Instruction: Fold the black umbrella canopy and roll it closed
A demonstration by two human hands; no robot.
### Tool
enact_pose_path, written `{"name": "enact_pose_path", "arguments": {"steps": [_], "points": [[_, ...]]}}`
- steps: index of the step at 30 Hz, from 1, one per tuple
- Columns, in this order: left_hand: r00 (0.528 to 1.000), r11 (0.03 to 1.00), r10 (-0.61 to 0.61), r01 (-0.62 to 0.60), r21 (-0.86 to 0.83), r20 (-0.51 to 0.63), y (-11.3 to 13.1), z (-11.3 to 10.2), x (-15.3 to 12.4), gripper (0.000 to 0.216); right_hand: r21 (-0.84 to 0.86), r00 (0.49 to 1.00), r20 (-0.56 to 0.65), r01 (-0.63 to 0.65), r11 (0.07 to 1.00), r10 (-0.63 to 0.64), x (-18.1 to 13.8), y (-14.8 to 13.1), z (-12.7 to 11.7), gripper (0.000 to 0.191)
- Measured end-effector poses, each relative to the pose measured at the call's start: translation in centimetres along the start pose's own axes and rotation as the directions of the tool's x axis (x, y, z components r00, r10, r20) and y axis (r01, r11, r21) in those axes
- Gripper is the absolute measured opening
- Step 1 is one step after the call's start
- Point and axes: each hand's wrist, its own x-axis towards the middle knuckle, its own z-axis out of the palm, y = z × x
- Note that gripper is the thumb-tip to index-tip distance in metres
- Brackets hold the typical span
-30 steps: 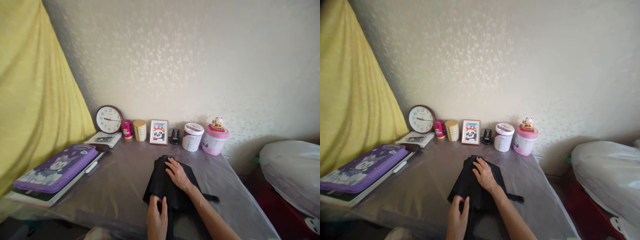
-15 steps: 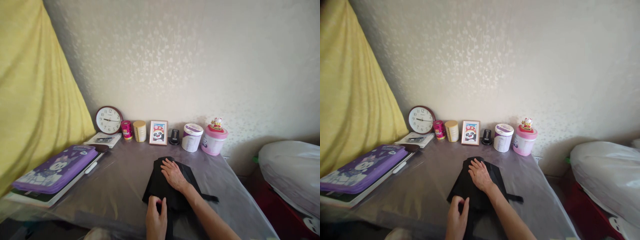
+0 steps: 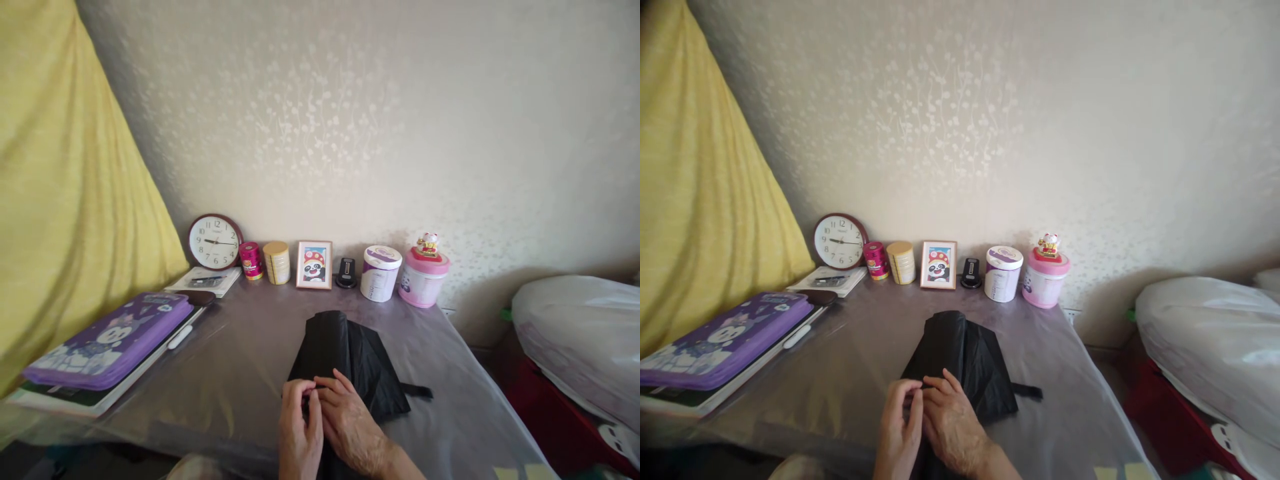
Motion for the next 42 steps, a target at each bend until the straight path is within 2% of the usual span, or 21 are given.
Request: {"name": "enact_pose_path", "arguments": {"steps": [5,9,11,14,16,18,22,25,27,32,36,39,42], "points": [[0.965,1.0,0.002,-0.002,-0.001,0.263,1.1,1.5,1.8,0.032,-0.025,0.992,-0.083,0.096,0.995,-0.097,-0.7,-0.4,1.3,0.028],[0.938,0.996,-0.046,0.015,0.092,0.344,0.5,2.2,2.2,0.04,0.129,0.976,-0.123,0.195,0.972,-0.179,-1.9,-0.6,0.8,0.025],[0.932,0.989,-0.031,-0.023,0.143,0.361,0.3,2.2,2.0,0.044,0.243,0.988,-0.099,0.14,0.96,-0.119,-2.7,-0.8,-0.5,0.024],[0.928,0.962,0.021,-0.12,0.245,0.372,0.0,2.3,1.2,0.049,0.379,0.986,-0.102,-0.084,0.922,0.132,-3.7,-0.6,-3.0,0.029],[0.924,0.927,0.068,-0.197,0.319,0.376,-0.1,2.7,0.4,0.055,0.441,0.938,-0.158,-0.213,0.872,0.309,-4.0,0.1,-4.1,0.032],[0.923,0.881,0.112,-0.263,0.393,0.367,-0.1,3.1,-0.5,0.062,0.45,0.881,-0.21,-0.297,0.842,0.423,-4.2,1.3,-4.5,0.031],[0.926,0.807,0.158,-0.321,0.496,0.343,-0.1,3.8,-1.5,0.072,0.295,0.812,-0.375,-0.353,0.888,0.447,-4.8,5.1,-3.2,0.023],[0.924,0.784,0.196,-0.349,0.513,0.328,-0.3,3.9,-1.5,0.07,0.19,0.706,-0.527,-0.445,0.875,0.474,-5.3,8.2,-1.8,0.028],[0.925,0.777,0.216,-0.356,0.519,0.311,-0.5,3.9,-1.5,0.068,0.197,0.645,-0.582,-0.478,0.856,0.495,-5.6,9.7,-1.1,0.032],[0.931,0.785,0.205,-0.34,0.518,0.301,-0.5,3.8,-1.3,0.06,0.471,0.554,-0.493,-0.478,0.742,0.67,-5.8,10.8,-0.2,0.039],[0.939,0.793,0.173,-0.311,0.524,0.296,-0.4,4.0,-1.3,0.055,0.547,0.49,-0.499,-0.462,0.698,0.715,-6.0,10.7,0.1,0.042],[0.943,0.804,0.161,-0.296,0.515,0.291,-0.3,4.1,-1.3,0.054,0.583,0.464,-0.454,-0.491,0.647,0.761,-6.3,10.9,0.4,0.046],[0.947,0.816,0.153,-0.282,0.505,0.283,-0.3,4.1,-1.3,0.054,0.617,0.461,-0.405,-0.5,0.608,0.79,-6.6,11.0,0.5,0.049]]}}
